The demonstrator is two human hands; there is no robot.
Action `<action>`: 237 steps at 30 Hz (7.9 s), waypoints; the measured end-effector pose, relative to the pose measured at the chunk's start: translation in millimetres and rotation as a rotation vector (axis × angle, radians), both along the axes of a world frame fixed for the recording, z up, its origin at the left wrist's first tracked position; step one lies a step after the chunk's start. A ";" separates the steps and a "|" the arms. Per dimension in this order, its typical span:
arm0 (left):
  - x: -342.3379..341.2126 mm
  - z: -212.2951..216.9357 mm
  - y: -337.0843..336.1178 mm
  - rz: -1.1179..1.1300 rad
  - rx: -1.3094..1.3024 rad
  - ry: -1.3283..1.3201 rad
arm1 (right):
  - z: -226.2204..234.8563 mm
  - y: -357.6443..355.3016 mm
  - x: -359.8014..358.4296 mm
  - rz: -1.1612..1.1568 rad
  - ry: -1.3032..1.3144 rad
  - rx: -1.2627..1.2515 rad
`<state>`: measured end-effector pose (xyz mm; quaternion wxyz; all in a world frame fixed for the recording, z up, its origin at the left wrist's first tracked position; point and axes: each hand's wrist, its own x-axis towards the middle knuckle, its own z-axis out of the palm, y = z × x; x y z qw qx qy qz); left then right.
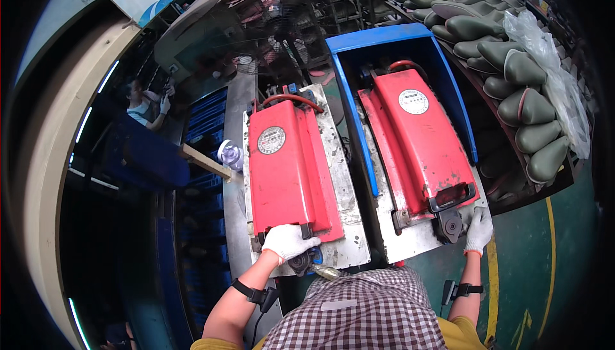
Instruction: Bonding shoe soles to uppers using a pneumatic press machine in a factory setting.
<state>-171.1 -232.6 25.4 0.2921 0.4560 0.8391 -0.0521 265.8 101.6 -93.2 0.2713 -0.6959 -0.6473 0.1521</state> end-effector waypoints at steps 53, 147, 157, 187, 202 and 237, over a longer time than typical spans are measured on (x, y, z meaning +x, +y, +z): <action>154.0 20.2 162.5 -0.611 0.673 -0.068 | 101.3 -117.4 -4.9 0.630 0.200 -0.336; -12.7 -227.2 -312.3 0.838 0.346 0.533 | 40.8 -297.6 -276.1 1.504 -0.043 0.250; -2.2 -208.5 -310.5 0.836 0.238 0.540 | 40.8 -301.9 -273.5 1.418 -0.053 0.218; 6.5 -197.1 -253.7 1.325 1.086 -0.068 | 38.6 -300.5 -270.6 1.353 -0.064 0.160; 9.2 -185.3 -274.2 1.107 0.582 -0.338 | 42.6 -301.2 -273.5 1.339 -0.009 0.227; 91.0 -243.3 -453.0 1.355 0.292 0.547 | 30.0 -300.6 -272.5 1.308 -0.045 0.064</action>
